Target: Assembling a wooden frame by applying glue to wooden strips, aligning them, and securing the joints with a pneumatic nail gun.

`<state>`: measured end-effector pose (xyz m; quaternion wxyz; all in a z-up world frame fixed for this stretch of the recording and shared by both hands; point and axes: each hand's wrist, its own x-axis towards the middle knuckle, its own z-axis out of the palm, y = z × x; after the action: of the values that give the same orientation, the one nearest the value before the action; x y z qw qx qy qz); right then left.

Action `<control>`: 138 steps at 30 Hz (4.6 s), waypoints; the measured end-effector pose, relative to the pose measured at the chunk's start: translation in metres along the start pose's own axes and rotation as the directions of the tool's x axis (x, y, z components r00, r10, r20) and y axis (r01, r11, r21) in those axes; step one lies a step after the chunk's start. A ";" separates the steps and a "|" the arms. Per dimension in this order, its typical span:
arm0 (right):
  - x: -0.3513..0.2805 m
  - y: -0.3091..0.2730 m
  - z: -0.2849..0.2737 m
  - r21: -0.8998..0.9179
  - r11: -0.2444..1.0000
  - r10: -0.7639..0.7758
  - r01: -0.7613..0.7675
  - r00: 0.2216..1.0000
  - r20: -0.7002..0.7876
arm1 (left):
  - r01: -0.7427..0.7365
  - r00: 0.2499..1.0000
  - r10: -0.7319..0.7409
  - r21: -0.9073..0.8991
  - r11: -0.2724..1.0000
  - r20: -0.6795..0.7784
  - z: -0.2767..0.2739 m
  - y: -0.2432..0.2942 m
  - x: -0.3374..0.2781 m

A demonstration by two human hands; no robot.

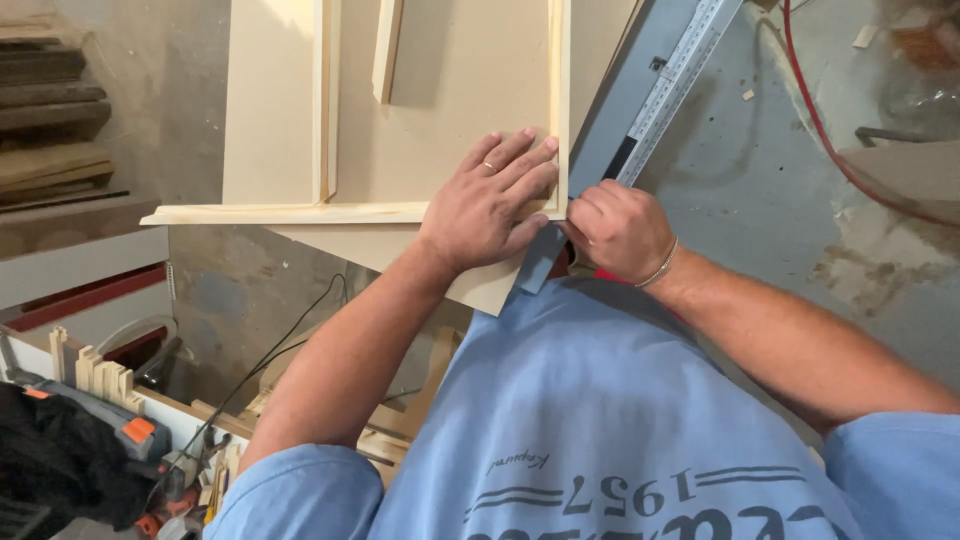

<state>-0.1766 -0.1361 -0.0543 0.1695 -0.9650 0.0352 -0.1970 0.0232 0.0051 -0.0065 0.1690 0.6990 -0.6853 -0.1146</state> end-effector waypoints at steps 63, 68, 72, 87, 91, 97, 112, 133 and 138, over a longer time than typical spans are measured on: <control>0.063 0.110 -0.034 0.379 0.911 0.267 -0.164 0.935 -0.236 | -0.074 0.992 0.074 0.002 0.997 -0.107 -0.008 -0.001 0.004; 0.128 0.287 -0.050 -0.196 0.898 0.363 -0.394 0.915 -0.178 | -0.085 0.996 0.086 0.019 0.996 -0.030 -0.021 0.004 0.007; 0.168 0.338 -0.034 -0.423 0.853 0.432 -0.305 0.867 0.247 | -0.114 0.993 0.114 0.012 0.993 0.027 -0.028 0.004 0.009; 0.122 0.325 -0.106 -0.439 0.833 0.488 -0.337 0.821 0.297 | -0.110 0.994 0.110 0.016 0.994 0.012 -0.031 0.008 0.009; 0.049 0.284 -0.136 -0.557 0.767 0.475 -0.320 0.865 0.158 | -0.123 0.992 0.122 0.030 0.992 0.039 -0.027 0.004 0.008; -0.041 0.136 -0.186 0.089 0.643 0.766 -0.761 0.642 -0.038 | -0.118 0.990 0.115 0.036 0.992 0.080 -0.021 0.000 0.004; -0.071 0.008 -0.115 0.618 -0.575 0.538 -0.536 0.321 0.779 | -0.125 0.991 0.128 0.076 0.989 -0.044 -0.010 -0.006 0.003; -0.069 0.013 -0.083 0.569 -0.640 0.411 -0.516 0.396 0.821 | -0.111 0.994 0.111 0.027 0.993 -0.009 -0.011 -0.009 0.000; -0.067 0.010 -0.085 0.574 -0.635 0.424 -0.517 0.387 0.819 | -0.111 0.994 0.111 0.025 0.994 -0.021 -0.011 -0.009 0.000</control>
<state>-0.2719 -0.1631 -0.0084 0.8728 -0.2765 0.4019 0.0160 0.0358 0.0058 -0.0003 0.1744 0.6631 -0.7225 -0.0888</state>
